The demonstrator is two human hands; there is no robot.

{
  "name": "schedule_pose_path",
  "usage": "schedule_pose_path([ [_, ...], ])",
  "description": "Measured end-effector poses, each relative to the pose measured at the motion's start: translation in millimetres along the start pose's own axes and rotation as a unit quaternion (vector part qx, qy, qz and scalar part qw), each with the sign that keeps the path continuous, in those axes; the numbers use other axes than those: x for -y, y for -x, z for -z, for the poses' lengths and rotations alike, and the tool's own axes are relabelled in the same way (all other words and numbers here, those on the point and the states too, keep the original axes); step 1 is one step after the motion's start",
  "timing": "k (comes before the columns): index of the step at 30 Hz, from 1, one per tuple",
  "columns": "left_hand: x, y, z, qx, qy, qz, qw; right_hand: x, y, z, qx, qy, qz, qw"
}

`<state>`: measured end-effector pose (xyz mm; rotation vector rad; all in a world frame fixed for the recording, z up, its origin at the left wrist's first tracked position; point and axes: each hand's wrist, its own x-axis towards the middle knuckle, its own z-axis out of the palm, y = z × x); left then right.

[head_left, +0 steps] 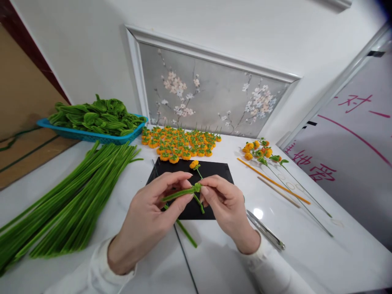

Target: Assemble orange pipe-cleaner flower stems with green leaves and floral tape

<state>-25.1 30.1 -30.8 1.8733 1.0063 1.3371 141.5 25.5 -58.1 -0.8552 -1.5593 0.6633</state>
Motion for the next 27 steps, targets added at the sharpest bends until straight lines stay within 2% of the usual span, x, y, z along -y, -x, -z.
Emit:
schedule_pose_path([
  [3,-0.2,-0.2,1.0,0.002,0.018,0.003,1.000,0.9,0.5,1.2,-0.016,0.015,0.021,1.000],
  [7,-0.8,-1.9,1.2,0.025,0.037,0.043,0.998,1.7,0.8,2.0,-0.023,0.032,0.044,0.998],
  [9,-0.8,-2.5,0.7,0.016,0.025,0.042,0.999,2.3,0.5,1.9,-0.021,0.040,0.048,0.998],
  [14,2.6,-0.5,-0.5,-0.025,-0.058,-0.011,0.998,6.4,-0.9,0.7,-0.018,0.075,0.089,0.993],
  [20,9.7,5.9,0.8,-0.044,-0.147,-0.080,0.985,10.2,-0.6,-0.6,-0.029,0.105,0.116,0.987],
  [27,1.4,3.5,-0.3,-0.027,-0.040,-0.021,0.999,8.3,0.2,-0.2,-0.034,0.115,0.132,0.984],
])
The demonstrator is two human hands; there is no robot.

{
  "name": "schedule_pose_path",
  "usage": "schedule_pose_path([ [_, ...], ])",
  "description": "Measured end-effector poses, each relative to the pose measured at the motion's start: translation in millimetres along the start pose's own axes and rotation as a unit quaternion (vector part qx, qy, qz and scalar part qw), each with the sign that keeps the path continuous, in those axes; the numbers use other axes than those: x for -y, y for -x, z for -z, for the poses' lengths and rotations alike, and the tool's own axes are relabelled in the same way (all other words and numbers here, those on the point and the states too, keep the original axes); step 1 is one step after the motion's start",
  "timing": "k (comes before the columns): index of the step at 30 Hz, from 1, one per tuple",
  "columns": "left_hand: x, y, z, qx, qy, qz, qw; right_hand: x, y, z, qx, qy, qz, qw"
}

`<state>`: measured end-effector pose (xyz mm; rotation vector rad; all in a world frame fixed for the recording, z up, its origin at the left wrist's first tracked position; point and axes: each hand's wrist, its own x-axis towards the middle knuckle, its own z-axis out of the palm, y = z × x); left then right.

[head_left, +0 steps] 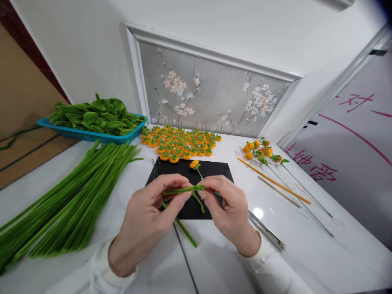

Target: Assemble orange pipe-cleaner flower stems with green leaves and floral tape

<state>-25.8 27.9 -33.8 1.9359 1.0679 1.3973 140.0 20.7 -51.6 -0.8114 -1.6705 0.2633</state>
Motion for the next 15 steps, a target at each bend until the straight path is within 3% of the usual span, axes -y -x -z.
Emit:
schedule_pose_path([
  [8,-5.3,-0.4,2.8,0.019,0.043,0.038,0.998,-0.1,1.7,-0.6,-0.015,0.030,0.029,0.999],
  [15,-7.5,-0.4,3.9,0.029,0.088,0.053,0.994,1.2,0.5,0.3,-0.001,0.020,0.015,1.000],
])
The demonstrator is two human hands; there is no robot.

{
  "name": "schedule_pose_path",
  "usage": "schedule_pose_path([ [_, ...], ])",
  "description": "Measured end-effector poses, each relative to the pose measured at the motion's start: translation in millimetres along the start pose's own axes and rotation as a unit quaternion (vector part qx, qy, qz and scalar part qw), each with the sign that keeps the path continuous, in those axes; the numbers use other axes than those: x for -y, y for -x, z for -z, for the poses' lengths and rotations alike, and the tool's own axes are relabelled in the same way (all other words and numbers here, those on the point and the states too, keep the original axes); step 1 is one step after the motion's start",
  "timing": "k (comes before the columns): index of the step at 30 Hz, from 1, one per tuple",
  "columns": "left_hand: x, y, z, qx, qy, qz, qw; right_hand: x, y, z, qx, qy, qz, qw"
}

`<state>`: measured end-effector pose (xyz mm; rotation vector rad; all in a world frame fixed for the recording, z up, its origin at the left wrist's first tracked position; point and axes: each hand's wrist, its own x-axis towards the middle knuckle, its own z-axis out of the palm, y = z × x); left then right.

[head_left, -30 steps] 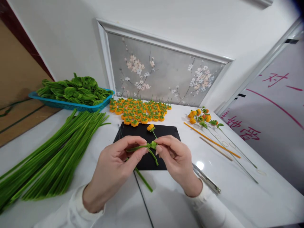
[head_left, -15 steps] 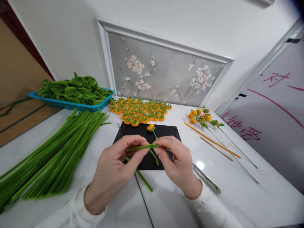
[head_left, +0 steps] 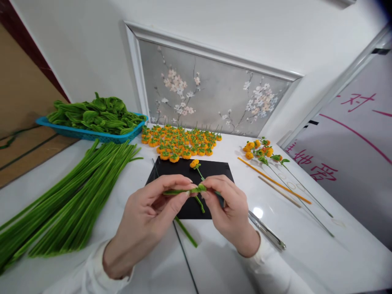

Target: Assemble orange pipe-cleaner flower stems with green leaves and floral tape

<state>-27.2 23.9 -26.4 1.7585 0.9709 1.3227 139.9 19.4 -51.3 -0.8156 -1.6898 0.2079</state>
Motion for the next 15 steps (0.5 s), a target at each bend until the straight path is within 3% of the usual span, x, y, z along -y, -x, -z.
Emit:
schedule_pose_path([
  [15,-4.5,-3.6,-2.0,-0.003,0.011,0.025,1.000,3.1,1.3,1.6,0.033,-0.003,-0.016,0.999],
])
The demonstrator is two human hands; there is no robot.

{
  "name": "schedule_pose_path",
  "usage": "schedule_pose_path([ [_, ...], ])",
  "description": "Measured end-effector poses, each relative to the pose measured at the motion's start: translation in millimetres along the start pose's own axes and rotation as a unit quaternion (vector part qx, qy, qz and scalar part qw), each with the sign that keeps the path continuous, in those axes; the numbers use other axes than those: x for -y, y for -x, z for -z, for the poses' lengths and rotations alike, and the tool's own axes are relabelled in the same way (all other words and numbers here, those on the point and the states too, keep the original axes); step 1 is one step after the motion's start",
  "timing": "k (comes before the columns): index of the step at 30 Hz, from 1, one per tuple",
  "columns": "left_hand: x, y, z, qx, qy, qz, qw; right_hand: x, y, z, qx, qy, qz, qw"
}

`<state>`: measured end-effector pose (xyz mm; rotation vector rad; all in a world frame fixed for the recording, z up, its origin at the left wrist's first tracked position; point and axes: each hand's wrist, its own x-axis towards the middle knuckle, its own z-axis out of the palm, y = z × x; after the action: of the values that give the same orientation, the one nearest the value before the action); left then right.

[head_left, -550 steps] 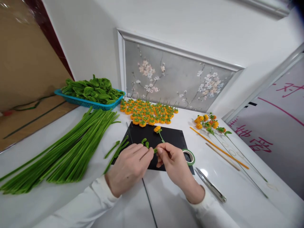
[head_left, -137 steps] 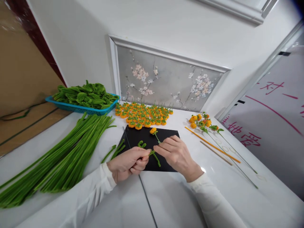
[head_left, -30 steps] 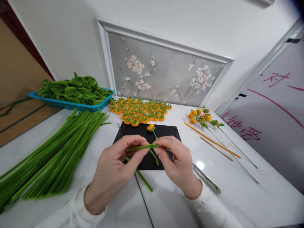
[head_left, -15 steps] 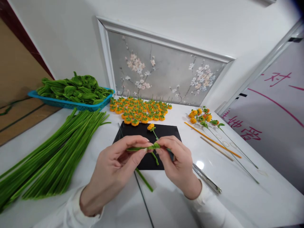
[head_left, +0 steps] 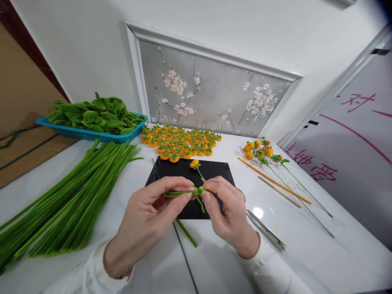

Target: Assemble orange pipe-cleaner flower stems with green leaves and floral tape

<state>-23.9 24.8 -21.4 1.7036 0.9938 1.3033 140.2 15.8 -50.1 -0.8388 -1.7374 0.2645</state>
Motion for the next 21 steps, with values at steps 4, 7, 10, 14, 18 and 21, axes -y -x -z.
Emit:
schedule_pose_path([
  [4,1.8,-0.8,0.8,0.024,0.012,0.008,1.000,-0.6,-0.3,1.1,0.002,0.014,0.021,1.000],
  [7,4.6,-1.8,1.7,0.033,-0.003,0.011,0.999,-1.8,-0.1,2.3,0.016,0.028,0.027,0.999],
  [10,7.7,-2.4,2.6,0.039,-0.034,-0.003,0.999,-2.8,0.0,2.6,0.027,0.033,0.025,0.999],
  [14,11.4,-2.1,1.9,0.047,-0.071,-0.012,0.996,-3.0,-0.8,1.6,0.029,0.037,0.026,0.999],
  [18,12.3,-2.1,-0.7,0.054,-0.075,-0.003,0.996,-3.1,-1.8,1.4,0.037,0.052,0.024,0.998],
  [21,11.0,-3.0,-2.0,0.060,-0.057,0.016,0.996,-3.8,-1.9,2.2,0.025,0.044,0.017,0.999],
])
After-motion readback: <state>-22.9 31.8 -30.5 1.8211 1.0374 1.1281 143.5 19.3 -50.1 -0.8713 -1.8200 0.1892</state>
